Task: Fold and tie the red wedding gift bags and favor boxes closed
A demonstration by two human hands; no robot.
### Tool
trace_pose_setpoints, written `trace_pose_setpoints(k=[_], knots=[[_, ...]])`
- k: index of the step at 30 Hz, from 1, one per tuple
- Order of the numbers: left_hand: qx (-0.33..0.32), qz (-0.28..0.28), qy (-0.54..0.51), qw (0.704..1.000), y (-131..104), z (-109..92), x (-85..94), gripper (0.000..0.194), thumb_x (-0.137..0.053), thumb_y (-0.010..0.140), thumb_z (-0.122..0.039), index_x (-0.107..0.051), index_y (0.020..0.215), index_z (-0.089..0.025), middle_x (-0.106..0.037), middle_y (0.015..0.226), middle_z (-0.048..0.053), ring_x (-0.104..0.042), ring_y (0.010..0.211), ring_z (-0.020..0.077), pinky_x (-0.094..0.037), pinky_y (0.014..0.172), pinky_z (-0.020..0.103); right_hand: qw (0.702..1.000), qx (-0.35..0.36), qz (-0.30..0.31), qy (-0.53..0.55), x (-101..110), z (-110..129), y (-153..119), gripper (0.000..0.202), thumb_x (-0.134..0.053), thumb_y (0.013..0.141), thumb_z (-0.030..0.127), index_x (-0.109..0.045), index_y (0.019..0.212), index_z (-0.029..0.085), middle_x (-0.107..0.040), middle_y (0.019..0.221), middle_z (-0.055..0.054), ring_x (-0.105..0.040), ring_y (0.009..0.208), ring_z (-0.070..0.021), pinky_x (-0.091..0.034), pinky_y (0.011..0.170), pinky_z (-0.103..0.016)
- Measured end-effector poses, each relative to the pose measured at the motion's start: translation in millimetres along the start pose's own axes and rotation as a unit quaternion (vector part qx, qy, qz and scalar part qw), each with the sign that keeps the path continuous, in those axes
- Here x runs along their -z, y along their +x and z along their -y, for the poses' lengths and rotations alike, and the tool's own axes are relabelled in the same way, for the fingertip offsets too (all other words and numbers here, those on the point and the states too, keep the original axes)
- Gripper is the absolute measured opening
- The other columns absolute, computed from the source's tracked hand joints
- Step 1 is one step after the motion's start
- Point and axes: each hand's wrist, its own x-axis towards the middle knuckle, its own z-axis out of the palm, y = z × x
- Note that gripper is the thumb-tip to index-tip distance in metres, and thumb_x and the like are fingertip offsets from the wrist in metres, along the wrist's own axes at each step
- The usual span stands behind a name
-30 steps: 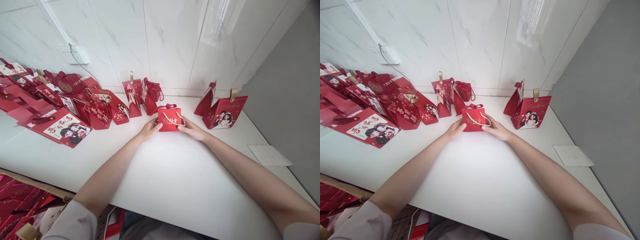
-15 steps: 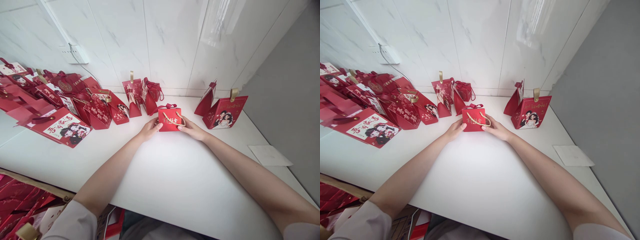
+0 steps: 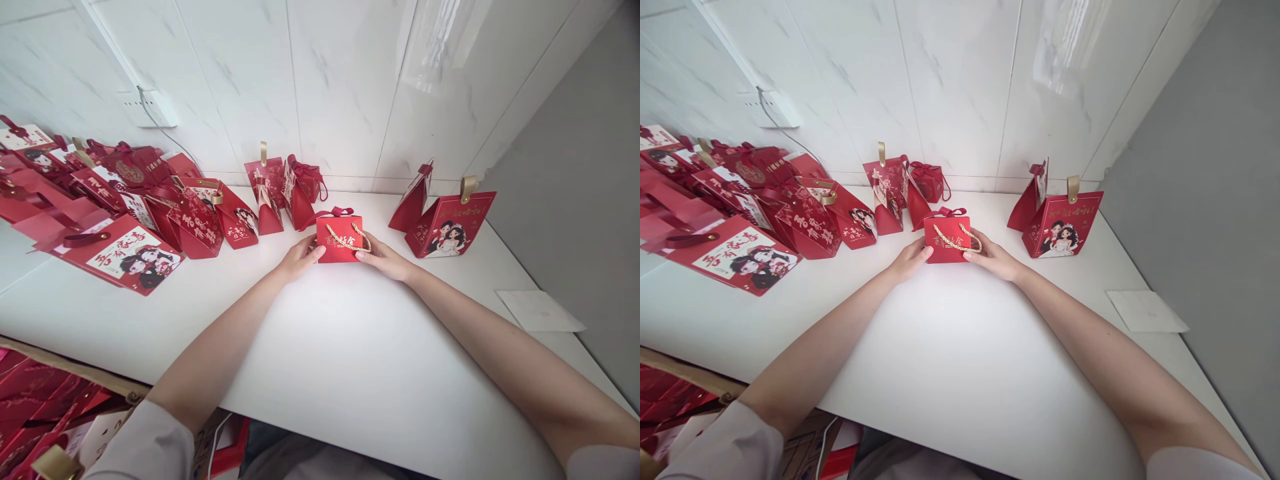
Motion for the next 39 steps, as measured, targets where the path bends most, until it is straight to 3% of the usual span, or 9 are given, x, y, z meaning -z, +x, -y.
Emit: trace_pose_setpoints(k=[10, 13, 18, 20, 23, 25, 31, 35, 39], knots=[[0.016, -0.006, -0.018, 1.000, 1, 3, 0.5, 0.066, -0.048, 0.085, -0.062, -0.050, 0.132, -0.017, -0.064, 0.116, 0.010, -0.062, 0.093, 0.0221, -0.050, 0.083, 0.033, 1.000, 0.004, 0.003, -0.011, 0, 4, -1, 0.078, -0.061, 0.085, 0.057, -0.028, 0.149, 0.027, -0.041, 0.149, -0.006, -0.040, 0.135, -0.0276, -0.033, 0.113, -0.046], [0.061, -0.011, -0.129, 0.990, 3, 7, 3.1, 0.068, -0.046, 0.082, -0.066, -0.056, 0.124, -0.013, -0.068, 0.107, 0.012, -0.064, 0.083, 0.0207, -0.052, 0.075, 0.032, 1.000, 0.018, -0.009, 0.000, 0, 3, -3, 0.072, -0.055, 0.088, 0.059, -0.031, 0.147, 0.027, -0.046, 0.146, -0.006, -0.044, 0.132, -0.0272, -0.031, 0.114, -0.047], [0.147, 0.042, -0.331, 0.931, 5, 12, 5.0, 0.079, -0.021, 0.084, -0.073, -0.061, 0.113, -0.012, -0.072, 0.091, 0.016, -0.068, 0.076, 0.0243, -0.054, 0.069, 0.036, 0.997, -0.014, -0.039, 0.069, -9, -1, -1, 0.064, -0.042, 0.093, 0.061, -0.029, 0.147, 0.031, -0.054, 0.138, -0.006, -0.055, 0.123, -0.0269, -0.041, 0.105, -0.048], [0.163, 0.055, -0.349, 0.921, 4, 14, 4.0, 0.074, -0.029, 0.083, -0.071, -0.059, 0.116, -0.013, -0.072, 0.087, 0.015, -0.070, 0.073, 0.0256, -0.054, 0.064, 0.035, 0.998, -0.003, -0.023, 0.063, -13, 1, 1, 0.064, -0.048, 0.091, 0.059, -0.031, 0.146, 0.031, -0.054, 0.138, -0.006, -0.052, 0.125, -0.0274, -0.042, 0.106, -0.046], [0.146, 0.025, -0.344, 0.927, 4, 16, 2.0, 0.062, -0.053, 0.080, -0.060, -0.051, 0.127, -0.019, -0.073, 0.088, 0.010, -0.071, 0.070, 0.0236, -0.054, 0.062, 0.032, 0.998, 0.007, -0.012, 0.060, -14, 4, 1, 0.070, -0.052, 0.090, 0.058, -0.025, 0.148, 0.032, -0.052, 0.140, -0.005, -0.051, 0.127, -0.0279, -0.043, 0.104, -0.045], [0.126, 0.006, -0.345, 0.930, 5, 18, 0.7, 0.061, -0.061, 0.078, -0.053, -0.049, 0.130, -0.022, -0.073, 0.092, 0.008, -0.071, 0.074, 0.0218, -0.055, 0.067, 0.032, 0.997, 0.003, -0.021, 0.075, -14, 5, 1, 0.072, -0.050, 0.091, 0.058, -0.017, 0.150, 0.034, -0.051, 0.141, -0.005, -0.053, 0.125, -0.0278, -0.045, 0.103, -0.046], [0.094, 0.069, -0.345, 0.932, 4, 12, -2.6, 0.071, -0.042, 0.081, -0.074, -0.057, 0.125, -0.020, -0.065, 0.121, 0.014, -0.063, 0.110, 0.0261, -0.052, 0.090, 0.041, 0.997, 0.003, -0.045, 0.057, -15, 5, 1, 0.081, -0.051, 0.089, 0.060, -0.005, 0.151, 0.037, -0.050, 0.141, -0.006, -0.053, 0.124, -0.0280, -0.047, 0.099, -0.047], [0.143, 0.081, -0.344, 0.924, -1, -2, -0.1, 0.057, -0.058, 0.082, -0.058, -0.056, 0.127, -0.023, -0.064, 0.126, 0.011, -0.061, 0.113, 0.0261, -0.050, 0.094, 0.040, 0.997, -0.007, -0.076, 0.005, -18, 9, 1, 0.075, -0.050, 0.087, 0.063, -0.019, 0.149, 0.035, -0.052, 0.137, -0.007, -0.056, 0.116, -0.0286, -0.050, 0.093, -0.046], [0.241, 0.124, -0.443, 0.855, -5, -16, 3.4, 0.072, -0.040, 0.081, -0.072, -0.060, 0.122, -0.016, -0.070, 0.111, 0.016, -0.069, 0.095, 0.0310, -0.057, 0.071, 0.036, 0.976, -0.008, -0.197, -0.088, -18, 24, 0, 0.055, -0.052, 0.087, 0.061, -0.044, 0.132, 0.029, -0.058, 0.119, -0.007, -0.063, 0.083, -0.0223, -0.053, 0.075, -0.040]])
